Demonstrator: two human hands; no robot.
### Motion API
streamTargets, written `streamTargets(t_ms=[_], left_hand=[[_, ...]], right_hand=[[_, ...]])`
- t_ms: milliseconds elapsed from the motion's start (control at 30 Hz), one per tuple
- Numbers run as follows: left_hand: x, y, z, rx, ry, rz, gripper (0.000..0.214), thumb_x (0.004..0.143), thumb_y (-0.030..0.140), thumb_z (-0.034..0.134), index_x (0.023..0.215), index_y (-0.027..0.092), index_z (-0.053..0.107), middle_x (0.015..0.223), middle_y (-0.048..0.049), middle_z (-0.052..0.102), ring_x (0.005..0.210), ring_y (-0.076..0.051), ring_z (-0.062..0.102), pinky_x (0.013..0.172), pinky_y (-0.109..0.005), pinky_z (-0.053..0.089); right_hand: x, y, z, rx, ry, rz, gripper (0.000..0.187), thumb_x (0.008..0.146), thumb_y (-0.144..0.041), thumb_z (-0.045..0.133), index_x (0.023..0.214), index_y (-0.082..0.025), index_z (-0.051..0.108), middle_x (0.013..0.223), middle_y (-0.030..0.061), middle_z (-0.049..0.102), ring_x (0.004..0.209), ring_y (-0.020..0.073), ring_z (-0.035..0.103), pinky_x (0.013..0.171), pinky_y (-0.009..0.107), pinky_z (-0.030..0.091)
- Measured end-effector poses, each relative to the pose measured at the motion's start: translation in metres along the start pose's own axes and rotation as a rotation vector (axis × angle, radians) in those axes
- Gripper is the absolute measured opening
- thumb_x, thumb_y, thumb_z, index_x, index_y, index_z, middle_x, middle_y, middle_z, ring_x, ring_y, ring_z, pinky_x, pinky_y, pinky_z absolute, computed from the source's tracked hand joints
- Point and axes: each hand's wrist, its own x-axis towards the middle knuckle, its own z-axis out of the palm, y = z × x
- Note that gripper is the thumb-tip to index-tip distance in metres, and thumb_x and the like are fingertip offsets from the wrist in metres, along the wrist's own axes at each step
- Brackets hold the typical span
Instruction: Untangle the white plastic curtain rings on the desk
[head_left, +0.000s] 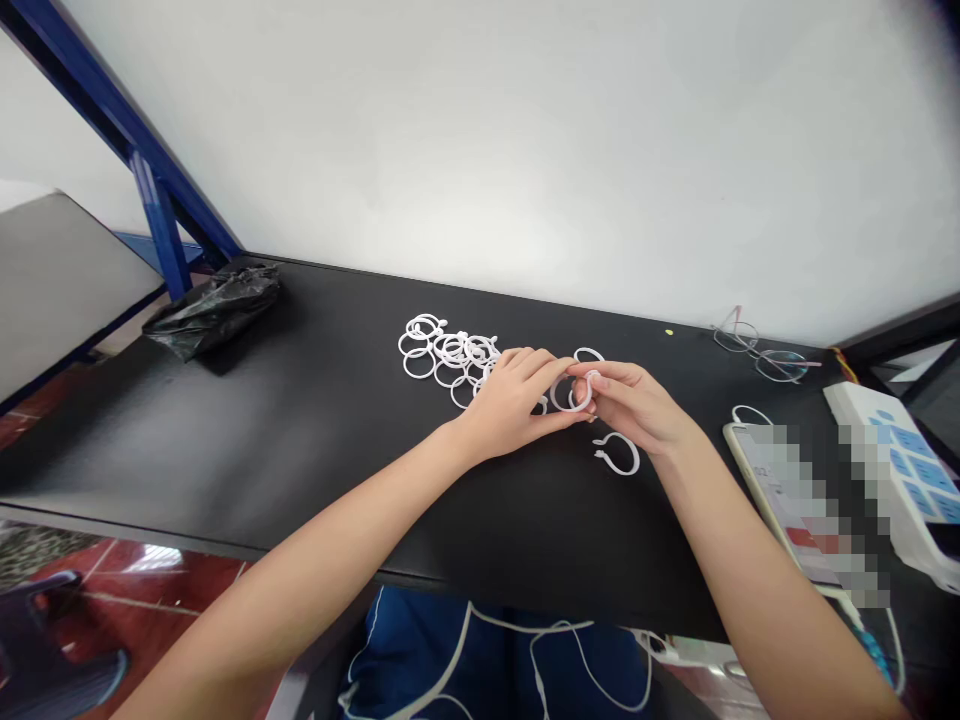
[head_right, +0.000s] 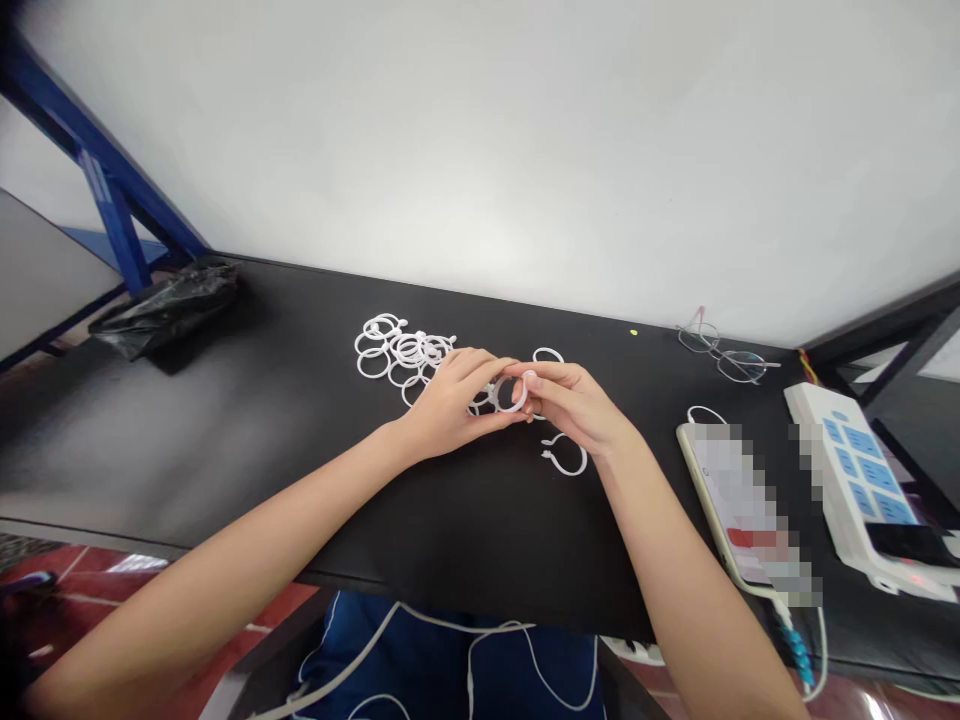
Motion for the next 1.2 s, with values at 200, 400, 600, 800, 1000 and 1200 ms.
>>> streamTargets(t_ms=[200, 400, 600, 800, 1000, 1200], left_hand=[[0.003, 0.003, -0.003, -0.167, 0.017, -0.043, 0.039, 0.084, 0.044, 0.068, 0.108, 0.014, 0.063, 0.087, -0.0055, 0.064, 0.082, -0.018, 0.058, 0.079, -0.033, 0.046], [0.007, 0.005, -0.005, -0.314, 0.062, -0.166, 0.027, 0.081, 0.035, 0.073, 0.099, 0.015, 0.066, 0.084, -0.0034, 0.06, 0.077, -0.014, 0.057, 0.074, -0.028, 0.049], [0.006, 0.004, -0.005, -0.342, 0.104, -0.212, 0.034, 0.079, 0.035, 0.075, 0.104, 0.014, 0.067, 0.087, -0.0043, 0.062, 0.076, -0.014, 0.06, 0.074, -0.028, 0.05], [0.007, 0.005, -0.005, -0.361, 0.115, -0.222, 0.032, 0.079, 0.035, 0.075, 0.102, 0.014, 0.068, 0.084, -0.0033, 0.061, 0.074, -0.013, 0.059, 0.072, -0.028, 0.05], [0.007, 0.004, -0.007, -0.368, 0.098, -0.228, 0.03, 0.079, 0.035, 0.075, 0.1, 0.014, 0.069, 0.082, -0.0032, 0.06, 0.073, -0.013, 0.058, 0.071, -0.028, 0.05], [0.007, 0.002, -0.006, -0.363, 0.085, -0.246, 0.027, 0.08, 0.033, 0.074, 0.098, 0.013, 0.07, 0.079, -0.0024, 0.059, 0.072, -0.013, 0.057, 0.07, -0.027, 0.049]], right_hand=[[-0.001, 0.0, -0.002, -0.026, -0.042, -0.028, 0.022, 0.078, -0.037, 0.076, 0.096, -0.025, 0.078, 0.068, -0.0003, 0.065, 0.058, 0.0104, 0.057, 0.057, 0.026, 0.05], [0.001, 0.003, -0.002, 0.002, -0.011, -0.044, 0.021, 0.078, -0.034, 0.076, 0.097, -0.026, 0.077, 0.072, -0.0014, 0.067, 0.06, 0.0089, 0.058, 0.058, 0.023, 0.051], [0.005, 0.004, 0.0, 0.046, 0.112, -0.083, 0.019, 0.07, -0.035, 0.082, 0.084, -0.025, 0.075, 0.074, -0.0008, 0.073, 0.056, 0.009, 0.062, 0.057, 0.022, 0.053], [0.005, 0.003, 0.007, 0.046, 0.216, -0.121, 0.025, 0.061, -0.038, 0.087, 0.067, -0.022, 0.07, 0.065, -0.0011, 0.073, 0.05, 0.0098, 0.062, 0.049, 0.021, 0.05], [0.006, 0.005, 0.009, 0.04, 0.233, -0.165, 0.024, 0.063, -0.038, 0.086, 0.066, -0.022, 0.069, 0.065, -0.0012, 0.073, 0.045, 0.0071, 0.054, 0.047, 0.021, 0.049], [0.005, 0.006, 0.008, 0.033, 0.242, -0.165, 0.021, 0.067, -0.034, 0.085, 0.068, -0.021, 0.069, 0.068, 0.0, 0.075, 0.042, 0.0058, 0.054, 0.045, 0.019, 0.049]])
